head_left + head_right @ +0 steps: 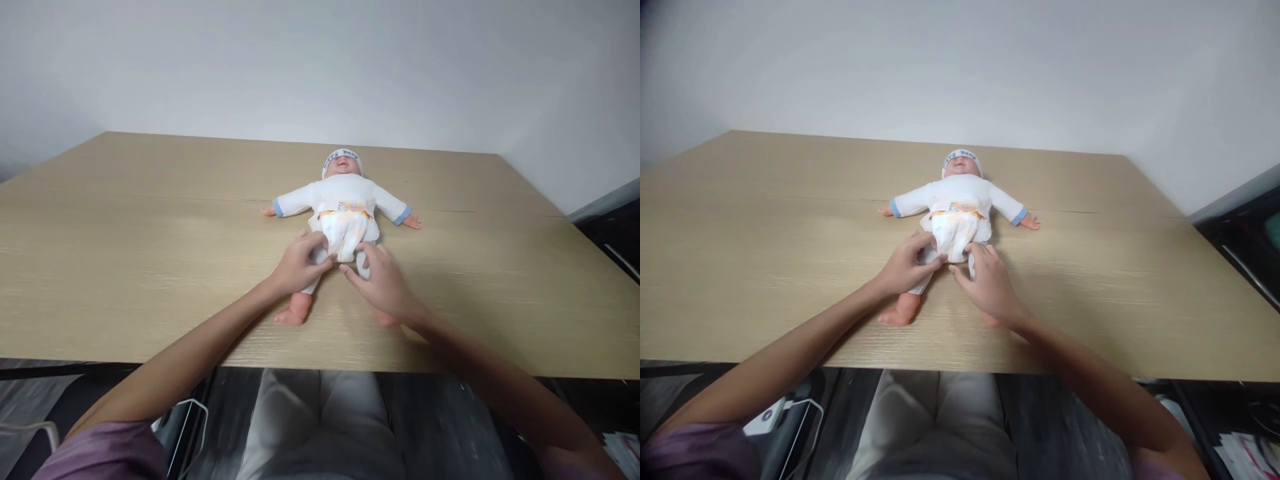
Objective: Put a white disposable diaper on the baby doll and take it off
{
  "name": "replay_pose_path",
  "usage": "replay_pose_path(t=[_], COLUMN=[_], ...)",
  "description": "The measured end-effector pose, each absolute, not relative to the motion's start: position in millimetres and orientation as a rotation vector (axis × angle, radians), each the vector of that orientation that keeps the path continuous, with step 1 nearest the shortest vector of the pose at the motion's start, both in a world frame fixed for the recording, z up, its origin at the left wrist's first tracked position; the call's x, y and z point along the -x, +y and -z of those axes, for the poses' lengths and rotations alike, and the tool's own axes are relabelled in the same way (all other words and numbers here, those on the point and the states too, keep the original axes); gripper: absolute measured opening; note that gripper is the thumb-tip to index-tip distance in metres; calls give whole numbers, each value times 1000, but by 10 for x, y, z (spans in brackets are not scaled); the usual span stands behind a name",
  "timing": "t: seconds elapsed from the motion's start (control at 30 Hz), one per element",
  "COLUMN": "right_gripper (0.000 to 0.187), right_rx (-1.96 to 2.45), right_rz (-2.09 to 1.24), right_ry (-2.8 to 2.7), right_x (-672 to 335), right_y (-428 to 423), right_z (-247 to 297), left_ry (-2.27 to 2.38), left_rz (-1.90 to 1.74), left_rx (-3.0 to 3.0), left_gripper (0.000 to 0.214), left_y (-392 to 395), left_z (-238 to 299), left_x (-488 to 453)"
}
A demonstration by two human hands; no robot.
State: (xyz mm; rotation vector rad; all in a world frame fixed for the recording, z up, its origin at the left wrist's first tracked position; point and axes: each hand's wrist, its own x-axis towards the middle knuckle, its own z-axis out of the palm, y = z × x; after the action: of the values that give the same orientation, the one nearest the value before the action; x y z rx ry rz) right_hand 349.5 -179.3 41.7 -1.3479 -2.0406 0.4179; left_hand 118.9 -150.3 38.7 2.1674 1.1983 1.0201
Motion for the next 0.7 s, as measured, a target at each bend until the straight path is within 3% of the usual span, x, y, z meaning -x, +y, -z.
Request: replay_pose_path(t=[0.2,0.37,0.7], right_gripper=[35,34,17], right_rx=[1348,1418,1338], right_rz=[-669,-679,-499], right_ry=[-1779,-1726,-1916], right_x=[-3575,-3695,-3630], right_y=[-1689,-1692,-1726], right_z=[-433,-540,-503], left_ry=[1075,1072,1153], left_rz=[-1154,-1180,-963], left_rx=[-1628,-1362,-1682], left_gripper=[41,57,39], left_y=[-1409,-1401,-1510], left_z=[-255,-205,-396], left_x=[-1177,-1135,-1174])
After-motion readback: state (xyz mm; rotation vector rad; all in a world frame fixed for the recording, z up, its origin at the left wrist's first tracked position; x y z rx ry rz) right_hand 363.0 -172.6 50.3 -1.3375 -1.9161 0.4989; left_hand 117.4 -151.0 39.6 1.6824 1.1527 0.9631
